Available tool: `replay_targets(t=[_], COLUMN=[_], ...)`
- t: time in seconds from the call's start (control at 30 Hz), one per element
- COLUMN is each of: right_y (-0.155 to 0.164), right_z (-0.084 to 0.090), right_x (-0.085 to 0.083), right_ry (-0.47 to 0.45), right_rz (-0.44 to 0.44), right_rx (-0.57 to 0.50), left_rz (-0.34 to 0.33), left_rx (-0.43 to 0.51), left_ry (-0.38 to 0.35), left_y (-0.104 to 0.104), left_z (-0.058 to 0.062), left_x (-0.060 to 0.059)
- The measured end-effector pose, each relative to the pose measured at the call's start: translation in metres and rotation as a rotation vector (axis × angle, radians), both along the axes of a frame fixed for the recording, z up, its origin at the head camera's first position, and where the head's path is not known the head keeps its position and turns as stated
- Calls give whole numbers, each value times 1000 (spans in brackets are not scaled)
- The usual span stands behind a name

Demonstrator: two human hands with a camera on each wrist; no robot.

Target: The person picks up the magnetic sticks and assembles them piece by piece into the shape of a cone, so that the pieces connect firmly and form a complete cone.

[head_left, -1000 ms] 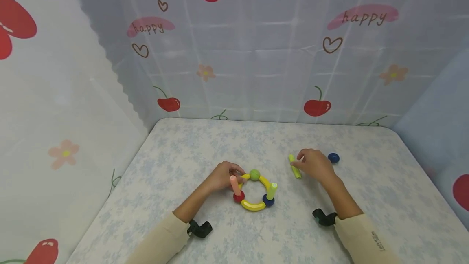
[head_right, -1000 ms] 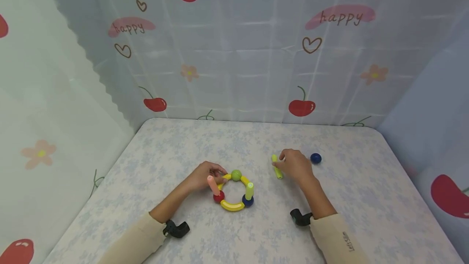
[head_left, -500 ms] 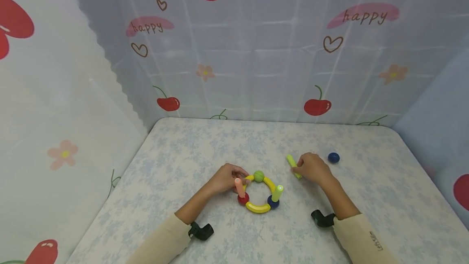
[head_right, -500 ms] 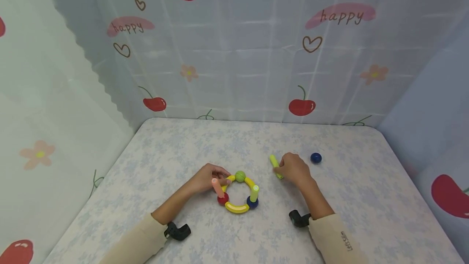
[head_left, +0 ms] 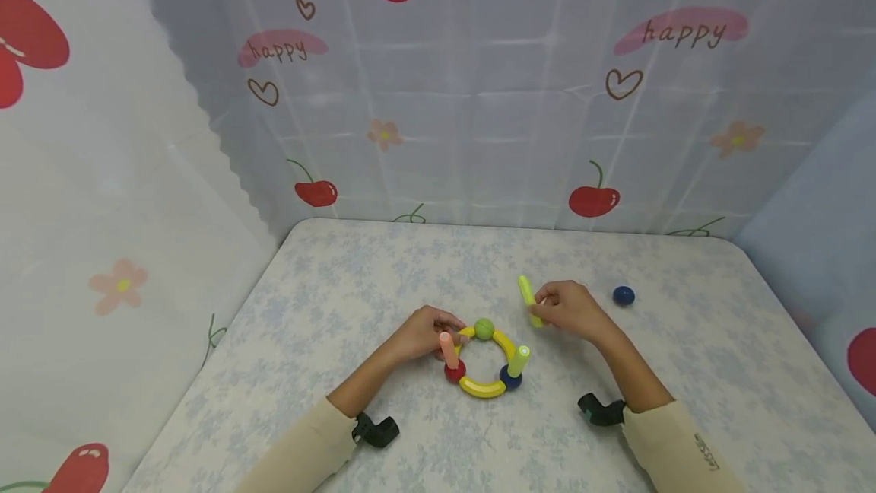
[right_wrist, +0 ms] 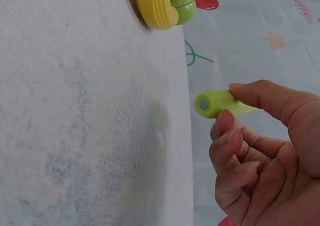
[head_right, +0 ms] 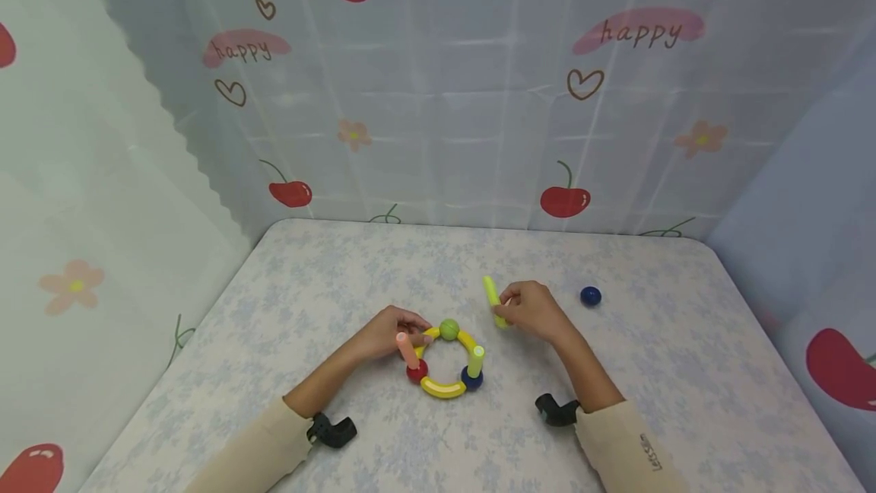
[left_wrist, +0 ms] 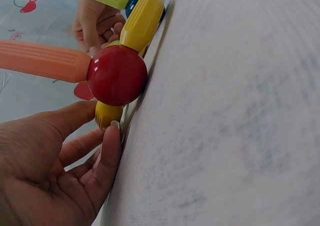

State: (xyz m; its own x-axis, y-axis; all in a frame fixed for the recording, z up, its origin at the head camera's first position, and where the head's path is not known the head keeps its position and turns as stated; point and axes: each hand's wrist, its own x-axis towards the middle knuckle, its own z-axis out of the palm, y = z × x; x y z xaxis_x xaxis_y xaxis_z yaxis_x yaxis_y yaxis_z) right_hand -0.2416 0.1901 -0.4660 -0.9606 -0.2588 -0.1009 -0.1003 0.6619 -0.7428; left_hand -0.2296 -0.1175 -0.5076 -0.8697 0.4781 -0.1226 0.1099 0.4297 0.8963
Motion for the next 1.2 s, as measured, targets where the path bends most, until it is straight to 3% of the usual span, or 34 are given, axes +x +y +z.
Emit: replay_targets(t=[0.3, 0.47, 0.77, 1.2], right_y=[-16, -25, -35, -44], right_z=[-1, -3, -4, -5], right_x=[4, 8, 14, 18], right_ry=[93, 115, 153, 147], right_rz=[115, 131, 217, 240], right_rx=[-174, -216, -255, -265], left_rz=[6, -6, -29, -44], left_rx=[16, 12, -11, 0], left_ry=[-8, -2, 44, 46], left_y=[-2, 0, 4, 4], left_z=[-1, -5, -2, -5], left_x=[1, 2, 2, -1])
